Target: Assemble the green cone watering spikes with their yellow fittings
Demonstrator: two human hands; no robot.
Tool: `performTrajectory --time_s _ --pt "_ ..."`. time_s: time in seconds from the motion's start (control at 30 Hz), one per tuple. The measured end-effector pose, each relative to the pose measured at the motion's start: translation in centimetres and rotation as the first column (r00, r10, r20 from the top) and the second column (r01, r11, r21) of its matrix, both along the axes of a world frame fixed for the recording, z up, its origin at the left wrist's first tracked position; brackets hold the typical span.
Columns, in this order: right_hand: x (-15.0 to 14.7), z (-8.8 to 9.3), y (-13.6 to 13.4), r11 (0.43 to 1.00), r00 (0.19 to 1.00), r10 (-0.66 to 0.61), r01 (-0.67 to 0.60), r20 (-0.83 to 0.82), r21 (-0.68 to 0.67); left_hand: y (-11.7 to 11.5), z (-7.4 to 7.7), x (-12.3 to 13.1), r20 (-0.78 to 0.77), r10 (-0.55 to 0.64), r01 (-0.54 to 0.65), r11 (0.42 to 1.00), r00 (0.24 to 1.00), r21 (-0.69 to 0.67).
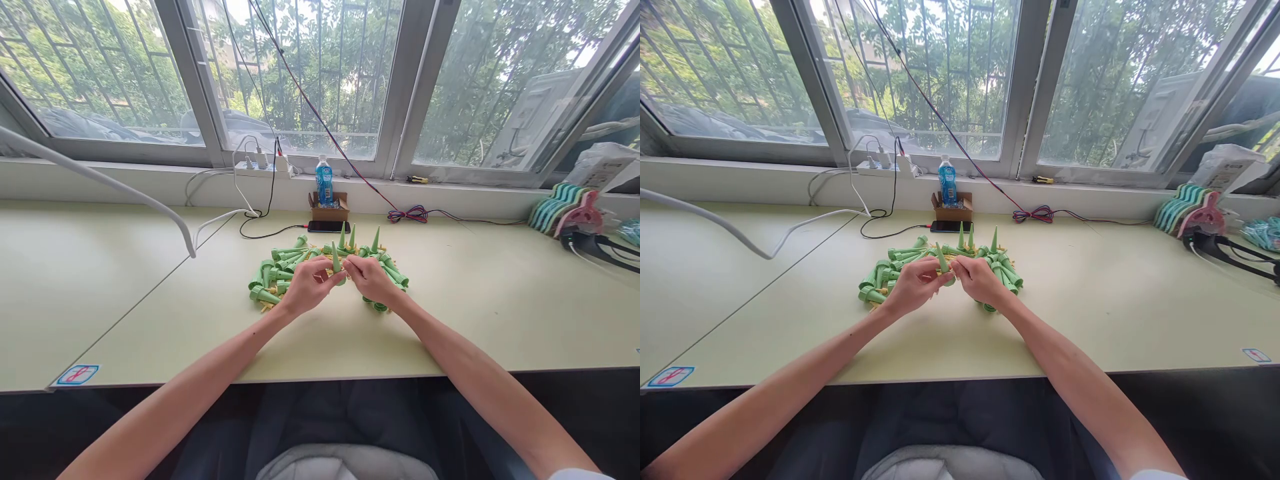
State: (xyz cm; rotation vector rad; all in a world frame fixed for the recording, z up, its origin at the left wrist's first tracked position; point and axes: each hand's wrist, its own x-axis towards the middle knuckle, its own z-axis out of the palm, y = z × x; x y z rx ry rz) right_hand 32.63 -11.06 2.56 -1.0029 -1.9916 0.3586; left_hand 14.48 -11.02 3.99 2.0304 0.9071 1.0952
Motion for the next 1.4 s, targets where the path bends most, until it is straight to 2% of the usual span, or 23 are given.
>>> performTrajectory --time_s 0.1,0.23,0.53,0.63,0.77,0.93,1.03,1.4 --pt "0.1 -0.1 0.1 1.0 1.0 0.006 -0.006 -0.003 -0.008 0.1 -0.1 0.0 -0.046 0.032 -0.028 0.996 0.998 0.09" --pt "0.0 0.0 0.0 1.0 1.0 -0.019 0.019 -0.002 -0.022 0.1 -0.2 0.1 -0.054 0.044 -0.039 0.995 0.998 0.096" --pt "-0.1 0.0 0.0 0.999 0.999 -0.048 0.048 -0.019 -0.009 -0.2 0.5 0.1 0.066 0.14 -0.141 0.99 0.988 0.006" --pt "-0.1 0.0 0.1 0.998 0.998 -0.065 0.065 -0.022 -0.003 0.2 0.4 0.1 0.118 0.184 -0.171 0.979 0.976 -0.114" --pt "-0.1 0.0 -0.1 0.997 0.997 -0.075 0.075 -0.026 0.006 0.7 0.1 0.2 0.084 0.069 -0.036 0.941 0.994 -0.338" --pt "0.0 0.0 -0.1 0.997 0.997 -0.072 0.073 -0.021 0.022 0.7 0.1 0.2 0.07 -0.103 0.124 0.829 0.992 -0.546" --pt "0.0 -0.1 0.0 0.997 0.997 -0.07 0.071 -0.021 0.02 0.7 0.1 0.0 0.098 -0.126 0.16 0.797 0.987 -0.582" --pt "0.1 0.1 0.0 0.997 0.997 -0.072 0.072 -0.013 0.007 0.7 0.3 -0.2 0.12 -0.103 0.155 0.79 0.987 -0.593"
